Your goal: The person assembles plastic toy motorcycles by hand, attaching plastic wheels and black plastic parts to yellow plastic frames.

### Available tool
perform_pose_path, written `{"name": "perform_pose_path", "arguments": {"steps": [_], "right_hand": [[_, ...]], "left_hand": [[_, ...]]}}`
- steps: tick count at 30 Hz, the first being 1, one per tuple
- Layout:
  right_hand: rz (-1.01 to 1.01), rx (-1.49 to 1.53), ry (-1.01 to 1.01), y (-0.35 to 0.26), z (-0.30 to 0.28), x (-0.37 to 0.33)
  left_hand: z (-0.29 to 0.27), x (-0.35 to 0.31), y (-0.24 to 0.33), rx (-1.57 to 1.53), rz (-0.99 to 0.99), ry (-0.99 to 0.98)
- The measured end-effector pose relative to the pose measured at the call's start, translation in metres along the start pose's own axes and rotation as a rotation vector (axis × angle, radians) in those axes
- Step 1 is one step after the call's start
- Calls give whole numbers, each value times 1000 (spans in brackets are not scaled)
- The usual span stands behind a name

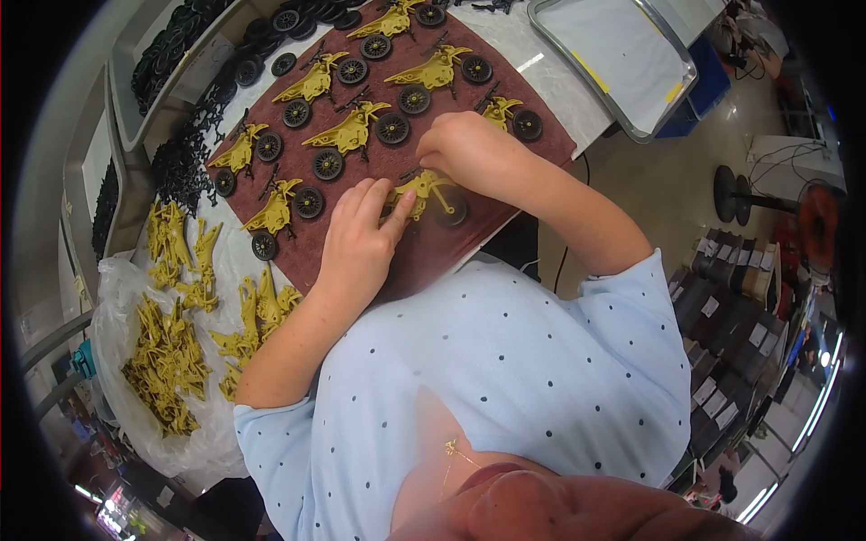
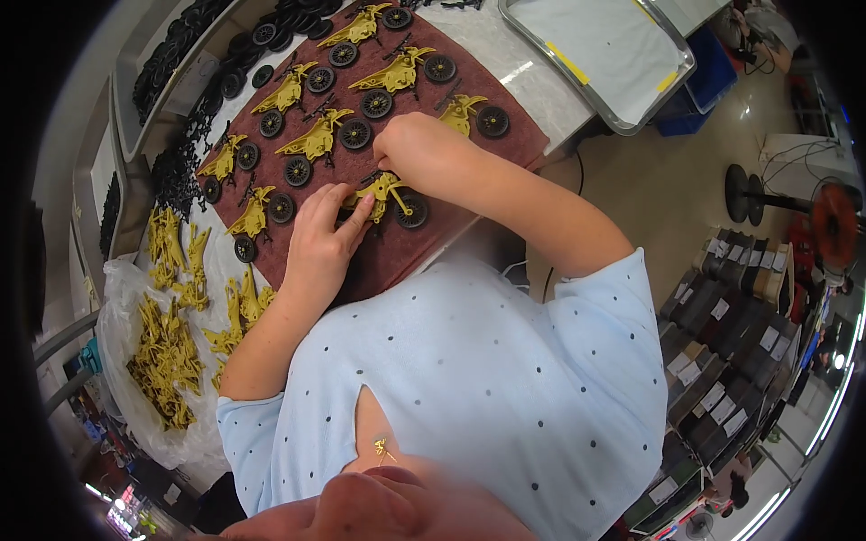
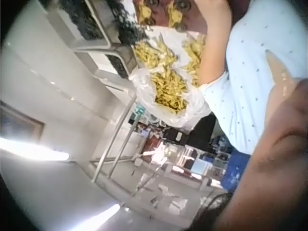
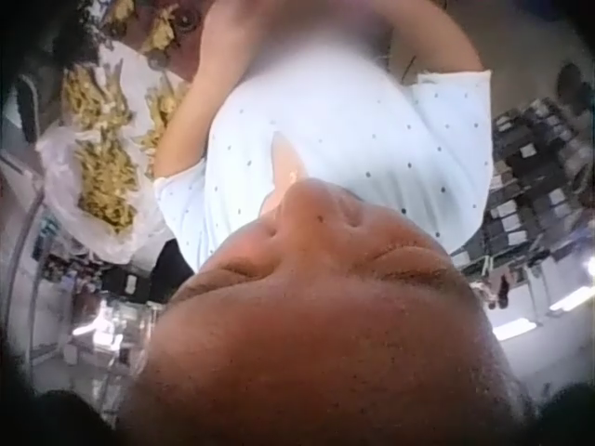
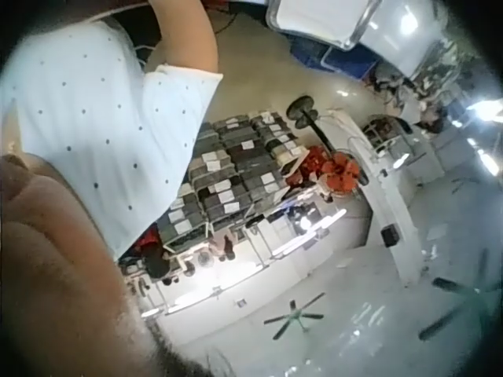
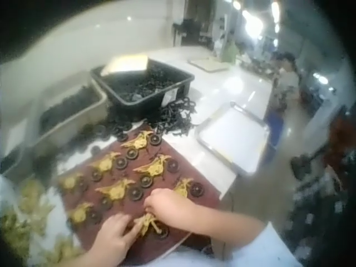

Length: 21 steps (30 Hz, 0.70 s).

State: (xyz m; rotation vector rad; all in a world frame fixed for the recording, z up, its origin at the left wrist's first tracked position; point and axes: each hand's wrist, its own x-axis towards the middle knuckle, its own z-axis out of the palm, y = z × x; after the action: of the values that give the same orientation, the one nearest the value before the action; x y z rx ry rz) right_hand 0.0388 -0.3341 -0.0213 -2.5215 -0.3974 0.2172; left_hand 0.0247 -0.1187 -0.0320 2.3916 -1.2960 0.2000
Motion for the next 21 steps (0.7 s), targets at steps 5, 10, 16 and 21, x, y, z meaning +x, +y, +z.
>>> {"name": "perform_pose_path", "arguments": {"steps": [5, 10, 16, 21], "right_hand": [[-305, 19, 216, -16, 1, -17], [-327, -251, 285, -27, 25, -47], [-382, -268, 534, -21, 44, -36], [-405, -269, 536, -23, 39, -33]], "left_hand": [[5, 0, -5, 33, 64, 39], [5, 6, -8, 21, 23, 11], [3, 6, -7, 43, 4, -15], [6, -2, -10, 22, -4, 68]]}}
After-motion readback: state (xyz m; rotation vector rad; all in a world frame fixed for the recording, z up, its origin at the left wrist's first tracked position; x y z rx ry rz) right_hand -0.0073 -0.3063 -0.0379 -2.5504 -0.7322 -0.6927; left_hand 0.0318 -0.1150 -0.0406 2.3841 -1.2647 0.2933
